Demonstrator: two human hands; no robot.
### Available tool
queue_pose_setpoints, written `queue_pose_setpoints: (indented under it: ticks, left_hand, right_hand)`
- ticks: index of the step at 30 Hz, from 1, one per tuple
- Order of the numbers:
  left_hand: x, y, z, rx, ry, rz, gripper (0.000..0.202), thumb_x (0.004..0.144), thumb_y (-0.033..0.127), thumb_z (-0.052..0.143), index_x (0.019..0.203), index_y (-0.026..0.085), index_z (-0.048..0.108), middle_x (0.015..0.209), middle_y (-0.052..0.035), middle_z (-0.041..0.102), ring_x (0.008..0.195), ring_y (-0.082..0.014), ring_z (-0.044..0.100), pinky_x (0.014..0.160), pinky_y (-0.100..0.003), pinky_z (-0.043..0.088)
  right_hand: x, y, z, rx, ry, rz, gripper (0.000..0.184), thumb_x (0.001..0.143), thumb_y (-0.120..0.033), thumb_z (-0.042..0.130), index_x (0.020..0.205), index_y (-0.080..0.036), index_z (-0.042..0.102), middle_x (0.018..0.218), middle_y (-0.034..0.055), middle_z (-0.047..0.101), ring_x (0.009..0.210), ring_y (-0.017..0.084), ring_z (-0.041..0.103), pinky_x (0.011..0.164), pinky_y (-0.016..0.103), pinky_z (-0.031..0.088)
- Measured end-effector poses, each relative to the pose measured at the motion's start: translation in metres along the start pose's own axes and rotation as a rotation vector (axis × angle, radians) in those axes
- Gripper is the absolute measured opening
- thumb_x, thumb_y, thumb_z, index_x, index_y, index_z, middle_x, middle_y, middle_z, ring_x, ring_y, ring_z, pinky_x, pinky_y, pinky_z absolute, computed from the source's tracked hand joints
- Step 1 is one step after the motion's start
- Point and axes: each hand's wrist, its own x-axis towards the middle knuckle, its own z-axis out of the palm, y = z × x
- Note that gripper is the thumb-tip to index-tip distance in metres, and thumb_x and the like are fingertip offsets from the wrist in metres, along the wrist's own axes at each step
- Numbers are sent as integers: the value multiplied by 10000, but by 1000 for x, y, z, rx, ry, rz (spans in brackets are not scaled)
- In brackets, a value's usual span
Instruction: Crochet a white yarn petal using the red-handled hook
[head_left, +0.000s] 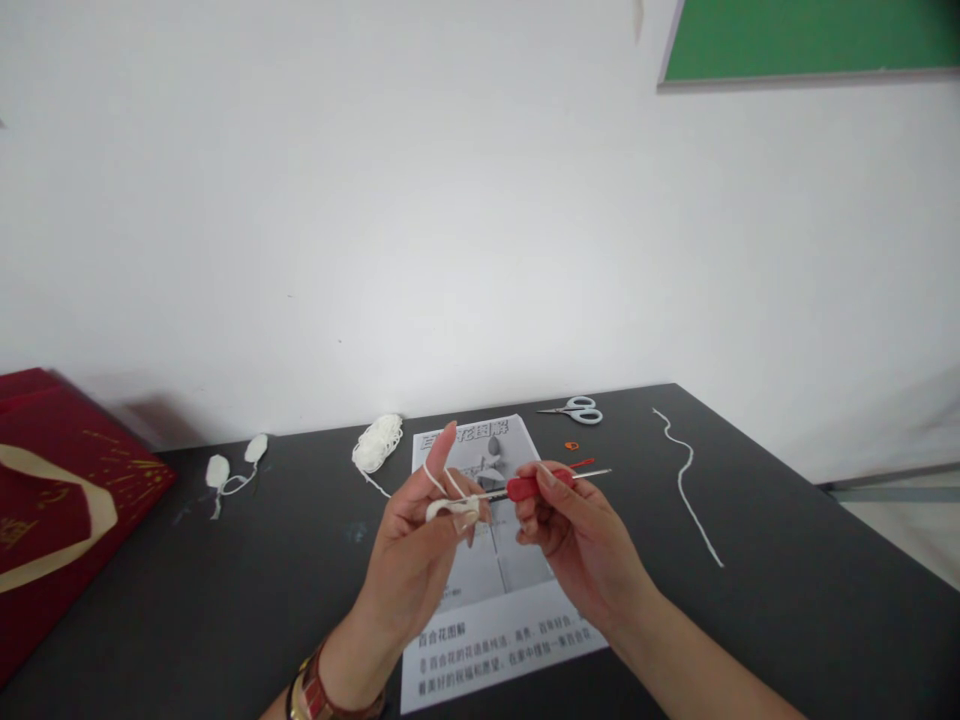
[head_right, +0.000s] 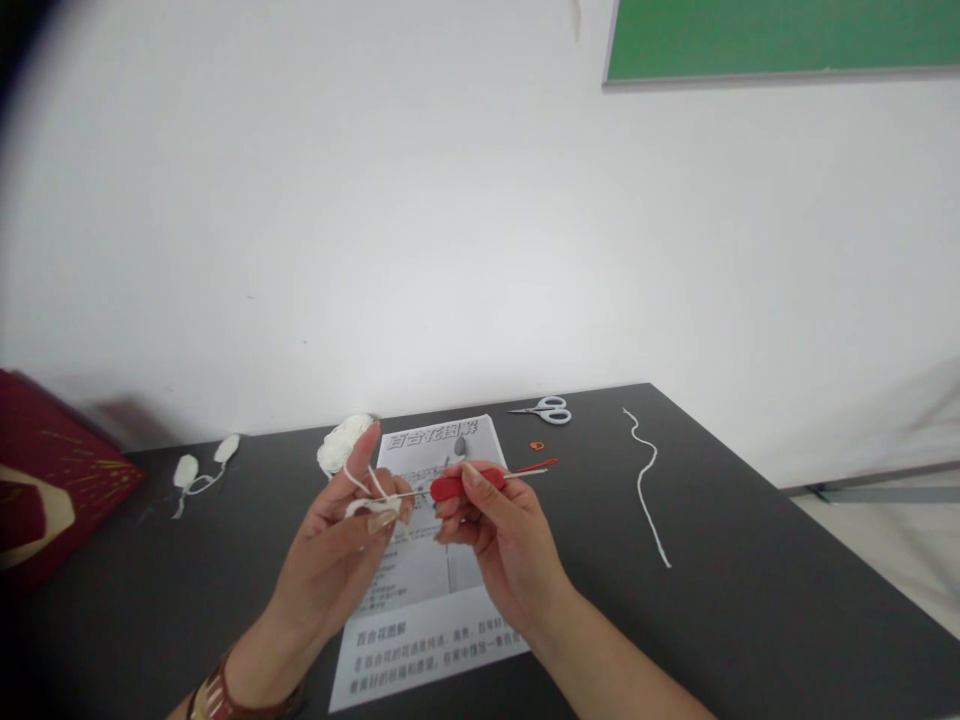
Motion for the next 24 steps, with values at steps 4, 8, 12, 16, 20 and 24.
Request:
queue_pose_setpoints:
  ticks: [4,8,12,16,20,24]
  left_hand:
    - [0,1,1,5,-4,-7,518,729,94,640,1200,306,605,672,17,568,679,-125,521,642,-261,398]
    - [0,4,2,-7,-16,-18,517,721,88,637,1189,306,615,656,17,560,677,-136,516,636,-266,388]
    - [0,2,-1,107,-4,18,520,730,105,659,1197,328,606,671,17,587,654,-123,498,620,-249,376]
    - [1,-3,-2,233,145,24,524,756,98,652,1228,315,581,743,14,633,673,-103,508,673,-231,392]
    - [1,-2,7,22,257,-43,567,737,62,645,1245,300,563,668,46,580,691,-91,544,750,-218,419]
    - [1,4,14,-173,280,-136,586,687,16,627,1214,269,591,638,49,541,656,-89,556,693,-198,447]
  right_hand:
    - [-2,-1,2,-18,-6,-34,149,762,-276,708,793,-130,704,624,25,691,494,74,598,502,164,535]
    - [-4,-1,2,-80,-15,-89,160,763,-298,706,803,-143,702,623,27,691,496,81,606,515,173,526]
    - [-5,-1,1,-194,-10,-174,138,803,-297,658,816,-167,705,652,27,702,522,98,621,533,202,536]
    - [-13,3,-1,-605,-7,-511,134,838,-186,601,889,-223,719,748,34,722,639,138,660,604,242,552]
    - [-20,9,-8,-1101,-262,-924,439,786,-18,569,1144,-263,636,958,76,718,818,189,668,693,290,552]
    - [-20,9,-17,-1358,-457,-1095,587,805,-54,535,1354,-234,438,1139,136,665,980,248,642,795,386,547]
